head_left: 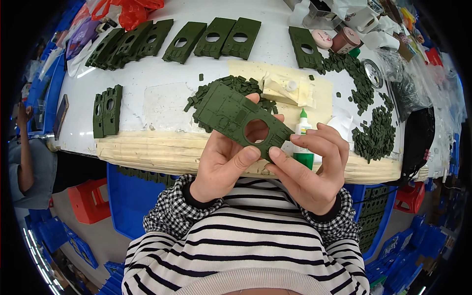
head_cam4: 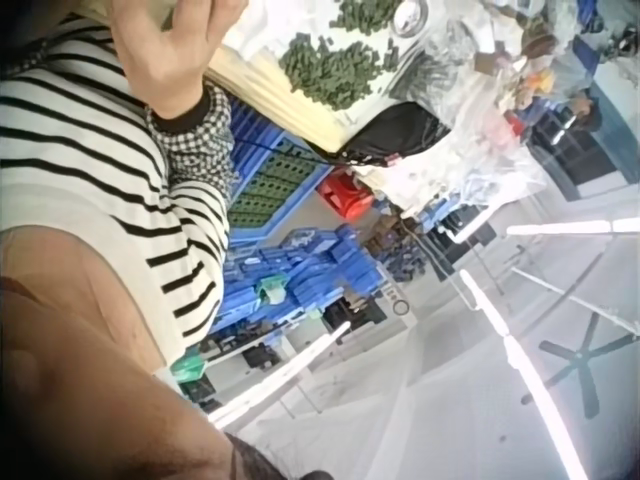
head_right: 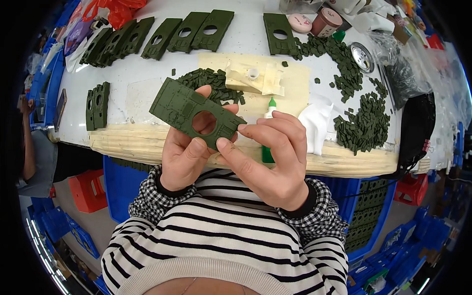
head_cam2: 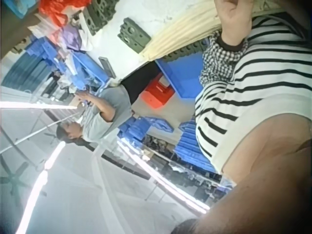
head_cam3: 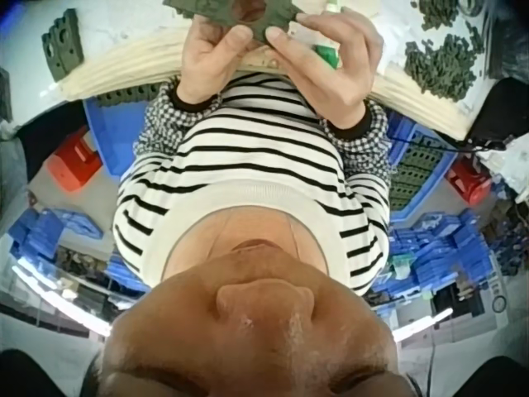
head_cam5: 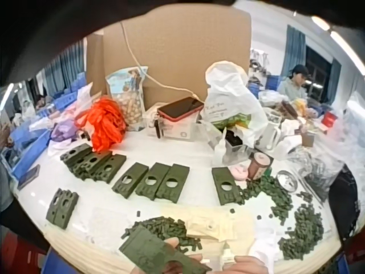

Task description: Assembling components of green toy tanks at a factory workbench.

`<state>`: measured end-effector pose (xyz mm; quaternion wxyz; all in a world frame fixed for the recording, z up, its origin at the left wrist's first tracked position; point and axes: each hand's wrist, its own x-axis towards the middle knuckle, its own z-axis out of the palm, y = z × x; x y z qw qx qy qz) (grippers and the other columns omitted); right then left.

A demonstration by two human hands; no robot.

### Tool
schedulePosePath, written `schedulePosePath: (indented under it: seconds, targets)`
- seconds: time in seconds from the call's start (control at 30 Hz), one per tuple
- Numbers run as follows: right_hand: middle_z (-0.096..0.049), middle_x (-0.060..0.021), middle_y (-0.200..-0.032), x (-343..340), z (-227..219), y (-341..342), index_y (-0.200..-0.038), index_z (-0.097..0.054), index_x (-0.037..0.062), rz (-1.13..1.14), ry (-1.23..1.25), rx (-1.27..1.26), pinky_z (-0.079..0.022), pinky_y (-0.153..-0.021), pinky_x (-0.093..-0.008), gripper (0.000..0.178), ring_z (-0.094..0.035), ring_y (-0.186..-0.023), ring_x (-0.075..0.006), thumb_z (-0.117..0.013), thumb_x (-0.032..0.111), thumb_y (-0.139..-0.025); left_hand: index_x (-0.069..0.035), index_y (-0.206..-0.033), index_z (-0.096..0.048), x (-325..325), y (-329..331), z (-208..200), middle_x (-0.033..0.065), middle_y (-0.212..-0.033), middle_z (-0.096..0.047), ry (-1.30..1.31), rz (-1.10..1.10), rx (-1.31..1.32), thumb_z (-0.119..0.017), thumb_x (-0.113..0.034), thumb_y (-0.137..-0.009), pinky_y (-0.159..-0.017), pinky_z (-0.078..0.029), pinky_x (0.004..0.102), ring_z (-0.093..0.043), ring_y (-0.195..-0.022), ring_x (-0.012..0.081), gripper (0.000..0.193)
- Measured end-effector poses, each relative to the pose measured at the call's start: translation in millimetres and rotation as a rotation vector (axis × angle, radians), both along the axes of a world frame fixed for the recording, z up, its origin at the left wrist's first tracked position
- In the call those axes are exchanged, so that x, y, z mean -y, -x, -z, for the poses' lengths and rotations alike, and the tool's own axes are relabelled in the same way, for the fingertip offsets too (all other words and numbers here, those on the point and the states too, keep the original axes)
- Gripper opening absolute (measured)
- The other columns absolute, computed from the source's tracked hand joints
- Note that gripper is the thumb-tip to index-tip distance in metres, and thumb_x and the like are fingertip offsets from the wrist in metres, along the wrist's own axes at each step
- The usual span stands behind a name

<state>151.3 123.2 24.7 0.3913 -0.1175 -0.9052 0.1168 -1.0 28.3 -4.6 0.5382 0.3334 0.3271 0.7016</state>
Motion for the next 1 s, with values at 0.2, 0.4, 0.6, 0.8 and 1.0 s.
schedulePosePath:
  seconds: [0.2,0.4,0.6,0.8,1.0]
  targets:
    - [-0.058,-0.0125,-0.102,-9.7,-1.6,-12.3,-0.109,-0.062,0.0004,-0.076,0.510,-0.189,-0.044,-0.081,-0.0353,0.042,-0.053,-0.093,-0.0241,-0.070,0.032,-0.082,-0.003,-0.147,-0.012,-1.4,-7.2,-8.4,0.0251,-0.132,-0.045,0.063,0.027,0.110,-0.047,-0.041,-0.095,-0.097,-0.045,0.0413,-0.053,-0.114,0.0285,0.074]
    - [-0.062,-0.0121,-0.103,-10.4,-6.0,-6.7,-0.124,-0.048,-0.0069,-0.222,1.248,-0.243,-0.045,-0.085,-0.0281,0.034,-0.058,-0.094,-0.0158,-0.048,0.014,-0.098,0.003,-0.143,-0.020,5.4,0.7,-10.3,0.0224,-0.114,-0.055,0.160,0.396,0.143,-0.037,-0.056,-0.094,-0.093,-0.046,0.0422,-0.058,-0.106,0.0297,0.079]
    - [-0.064,-0.0094,-0.097,-8.2,-7.4,-6.1,-0.122,-0.048,-0.0063,-0.194,1.371,-0.262,-0.047,-0.081,-0.0249,0.032,-0.059,-0.087,-0.0107,-0.055,0.006,-0.094,0.004,-0.139,-0.028,11.1,0.4,-2.1,0.0169,-0.119,-0.053,0.140,0.492,0.221,-0.031,-0.044,-0.100,-0.093,-0.047,0.0363,-0.057,-0.106,0.0238,0.061]
    - [-0.064,-0.0072,-0.095,-8.9,-7.5,-5.7,-0.117,-0.050,-0.0046,-0.202,1.422,-0.291,-0.046,-0.081,-0.0246,0.026,-0.058,-0.087,-0.0091,-0.055,0.006,-0.093,0.004,-0.137,-0.031,10.2,-2.1,-0.7,0.0161,-0.116,-0.055,0.134,0.442,0.202,-0.032,-0.045,-0.100,-0.089,-0.049,0.0352,-0.059,-0.102,0.0234,0.062]
    - [-0.064,-0.0080,-0.097,-9.8,-5.7,-4.2,-0.120,-0.049,-0.0051,-0.194,1.426,-0.304,-0.045,-0.084,-0.0251,0.029,-0.057,-0.089,-0.0097,-0.054,0.007,-0.094,0.002,-0.139,-0.030,9.5,-2.2,-2.1,0.0157,-0.116,-0.056,0.145,0.443,0.183,-0.032,-0.045,-0.100,-0.089,-0.048,0.0349,-0.059,-0.101,0.0231,0.061]
